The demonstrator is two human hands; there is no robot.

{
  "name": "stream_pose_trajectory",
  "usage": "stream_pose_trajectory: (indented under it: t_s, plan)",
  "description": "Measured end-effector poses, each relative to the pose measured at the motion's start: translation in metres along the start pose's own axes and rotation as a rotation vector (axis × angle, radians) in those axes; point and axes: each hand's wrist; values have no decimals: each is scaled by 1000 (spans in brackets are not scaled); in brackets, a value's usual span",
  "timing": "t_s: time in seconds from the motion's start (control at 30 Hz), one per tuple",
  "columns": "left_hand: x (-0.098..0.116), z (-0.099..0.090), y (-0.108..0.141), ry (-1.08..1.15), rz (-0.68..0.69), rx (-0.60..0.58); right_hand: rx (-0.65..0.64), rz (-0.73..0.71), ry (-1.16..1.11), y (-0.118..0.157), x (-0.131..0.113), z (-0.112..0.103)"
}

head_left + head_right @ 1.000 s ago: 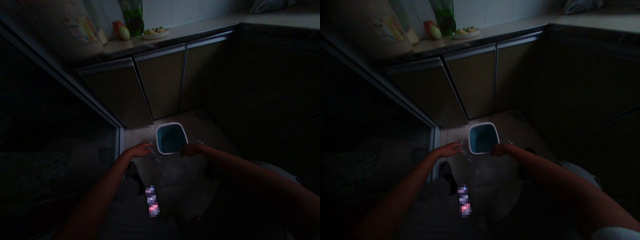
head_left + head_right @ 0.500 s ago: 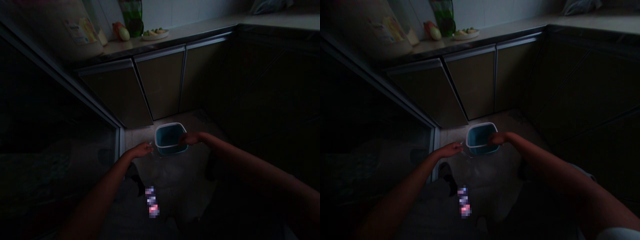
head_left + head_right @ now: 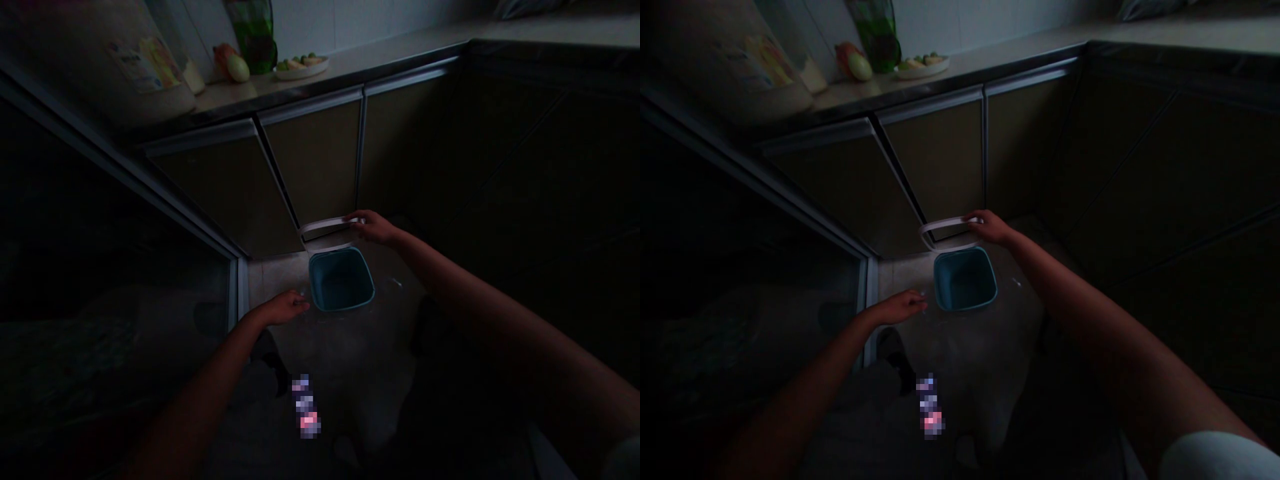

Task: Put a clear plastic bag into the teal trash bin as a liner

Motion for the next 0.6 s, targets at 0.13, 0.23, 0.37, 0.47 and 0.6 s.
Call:
stream_pose_trajectory:
  t_s: [0.13, 0.23, 0.37, 0.47, 0.6]
  plan:
    - [-6, 4, 4, -143, -28, 40, 124, -92, 179, -13, 17, 8]
    - [-7, 6, 9, -213, -60, 68, 122, -57, 236, -22, 34, 14]
    - [-2, 3, 15, -231, -96, 76, 117, -65, 273, -28, 49, 15]
    - [1, 1, 16, -243, -121, 109, 106, -68, 296, -25, 52, 10]
    - [3, 3, 13, -256, -137, 142, 99, -54, 329, -10, 52, 3]
Point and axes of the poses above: each hand's wrist, its own y-axis away from the middle knuckle, its own z-axis out of the palm, x = y × z, and after that the axes turned 7 degrees about -z, right-handed
